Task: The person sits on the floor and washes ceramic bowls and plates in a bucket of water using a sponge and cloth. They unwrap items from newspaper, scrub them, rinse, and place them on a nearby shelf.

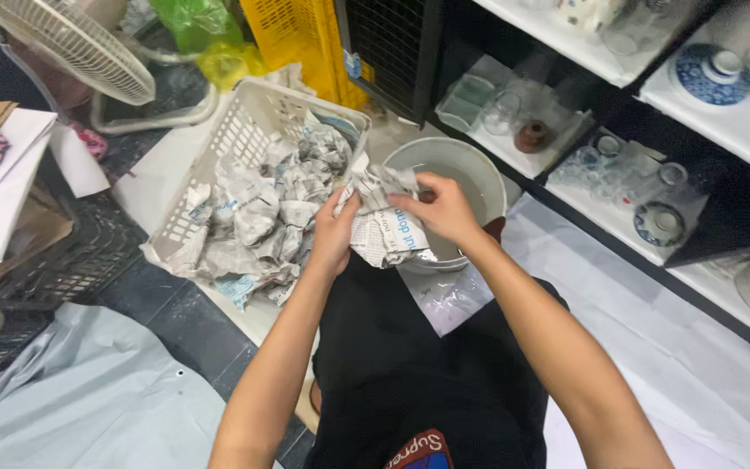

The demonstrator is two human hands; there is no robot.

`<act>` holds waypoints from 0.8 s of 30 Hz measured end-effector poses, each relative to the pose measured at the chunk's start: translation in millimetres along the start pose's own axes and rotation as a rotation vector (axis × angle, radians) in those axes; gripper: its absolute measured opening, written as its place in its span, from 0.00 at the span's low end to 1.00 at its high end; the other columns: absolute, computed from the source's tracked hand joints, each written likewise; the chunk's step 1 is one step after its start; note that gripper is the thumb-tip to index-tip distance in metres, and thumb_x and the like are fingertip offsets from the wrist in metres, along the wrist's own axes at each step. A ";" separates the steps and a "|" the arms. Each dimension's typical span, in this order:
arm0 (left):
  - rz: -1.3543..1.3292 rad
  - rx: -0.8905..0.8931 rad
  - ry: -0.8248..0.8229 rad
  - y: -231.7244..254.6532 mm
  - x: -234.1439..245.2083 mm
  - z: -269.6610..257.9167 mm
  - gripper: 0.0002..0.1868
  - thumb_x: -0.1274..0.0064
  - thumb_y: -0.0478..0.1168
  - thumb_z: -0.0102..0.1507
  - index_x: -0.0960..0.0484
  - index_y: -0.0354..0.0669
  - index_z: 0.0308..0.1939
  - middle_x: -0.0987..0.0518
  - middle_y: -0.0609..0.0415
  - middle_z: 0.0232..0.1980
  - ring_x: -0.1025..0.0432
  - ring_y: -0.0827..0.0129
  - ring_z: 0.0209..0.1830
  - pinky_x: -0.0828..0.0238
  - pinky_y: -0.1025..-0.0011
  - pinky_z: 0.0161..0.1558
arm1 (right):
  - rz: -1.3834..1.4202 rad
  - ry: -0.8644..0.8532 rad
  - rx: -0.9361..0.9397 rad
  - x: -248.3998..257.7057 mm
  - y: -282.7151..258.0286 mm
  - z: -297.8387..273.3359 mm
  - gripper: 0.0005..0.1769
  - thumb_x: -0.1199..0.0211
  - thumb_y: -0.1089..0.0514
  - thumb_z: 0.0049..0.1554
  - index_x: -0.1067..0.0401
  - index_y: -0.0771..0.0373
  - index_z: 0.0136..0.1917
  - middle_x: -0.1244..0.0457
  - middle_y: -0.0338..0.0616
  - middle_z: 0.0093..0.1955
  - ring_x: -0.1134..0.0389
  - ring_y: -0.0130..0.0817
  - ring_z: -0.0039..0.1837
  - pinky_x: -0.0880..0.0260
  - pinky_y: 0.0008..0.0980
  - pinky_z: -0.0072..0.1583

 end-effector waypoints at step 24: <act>-0.007 0.176 -0.272 15.5 -54.0 -36.6 0.35 0.36 0.26 0.55 0.30 0.34 0.66 0.20 0.46 0.58 0.22 0.61 0.57 0.23 0.63 0.58 | -0.166 0.284 -0.102 25.1 1.3 -19.0 0.24 0.33 0.45 0.59 0.22 0.69 0.54 0.28 0.44 0.43 0.29 0.23 0.42 0.29 0.26 0.42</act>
Point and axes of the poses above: each hand's wrist, its own z-axis towards the middle knuckle, its own x-axis out of the back of the hand, y = z × x, the point moved 1 cm from there along z, towards the middle knuckle
